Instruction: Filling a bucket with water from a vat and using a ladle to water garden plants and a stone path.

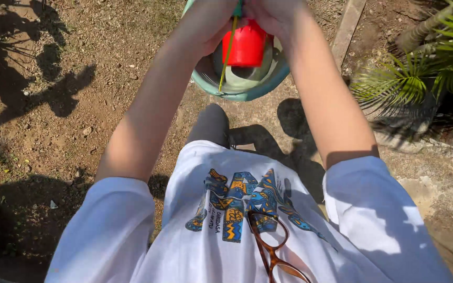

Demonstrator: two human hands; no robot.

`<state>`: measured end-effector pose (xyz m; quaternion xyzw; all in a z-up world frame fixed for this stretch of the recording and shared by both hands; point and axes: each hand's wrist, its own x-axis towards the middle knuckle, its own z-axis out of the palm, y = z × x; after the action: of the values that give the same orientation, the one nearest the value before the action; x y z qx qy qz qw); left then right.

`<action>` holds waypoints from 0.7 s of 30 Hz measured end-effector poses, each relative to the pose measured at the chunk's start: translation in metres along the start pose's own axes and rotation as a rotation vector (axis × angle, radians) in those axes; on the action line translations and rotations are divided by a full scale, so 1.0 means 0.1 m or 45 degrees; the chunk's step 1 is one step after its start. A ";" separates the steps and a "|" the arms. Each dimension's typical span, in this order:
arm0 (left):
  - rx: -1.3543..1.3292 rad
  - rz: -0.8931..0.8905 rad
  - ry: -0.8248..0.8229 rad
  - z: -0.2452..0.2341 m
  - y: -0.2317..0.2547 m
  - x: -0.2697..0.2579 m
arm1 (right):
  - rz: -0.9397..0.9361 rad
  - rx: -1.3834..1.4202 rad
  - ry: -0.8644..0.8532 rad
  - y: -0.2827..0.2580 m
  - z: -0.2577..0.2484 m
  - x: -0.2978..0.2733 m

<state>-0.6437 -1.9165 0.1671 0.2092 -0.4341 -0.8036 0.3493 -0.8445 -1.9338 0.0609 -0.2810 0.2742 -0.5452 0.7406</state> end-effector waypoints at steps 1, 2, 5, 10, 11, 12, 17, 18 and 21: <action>0.010 0.024 -0.019 -0.01 0.16 0.26 | -0.033 -0.025 -0.012 -0.20 -0.02 0.18; 0.039 0.009 0.005 -0.02 0.27 0.47 | -0.060 -0.043 -0.009 -0.35 -0.02 0.32; 0.126 -0.012 -0.006 -0.30 0.50 1.32 | -0.097 -0.098 0.056 -0.96 0.13 1.04; 0.159 -0.126 -0.042 -0.78 0.68 2.63 | -0.117 -0.126 0.236 -1.62 -0.06 1.94; 0.179 -0.135 -0.014 -0.87 0.75 2.99 | -0.128 -0.130 0.251 -1.82 -0.15 2.18; 0.180 -0.174 0.031 -0.94 0.75 3.23 | -0.111 -0.117 0.286 -1.93 -0.23 2.33; 0.314 -0.294 0.050 -1.17 1.09 4.44 | -0.055 -0.064 0.397 -2.56 -0.69 3.18; 0.361 -0.314 0.049 -1.24 1.14 4.72 | -0.041 -0.058 0.408 -2.70 -0.83 3.38; 0.354 -0.276 0.027 -1.57 1.17 5.61 | -0.035 -0.046 0.450 -3.11 -1.22 4.08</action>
<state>-0.8745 -2.4644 0.1635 0.3094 -0.5122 -0.7666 0.2329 -1.0310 -2.4174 0.1584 -0.1978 0.4061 -0.5913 0.6681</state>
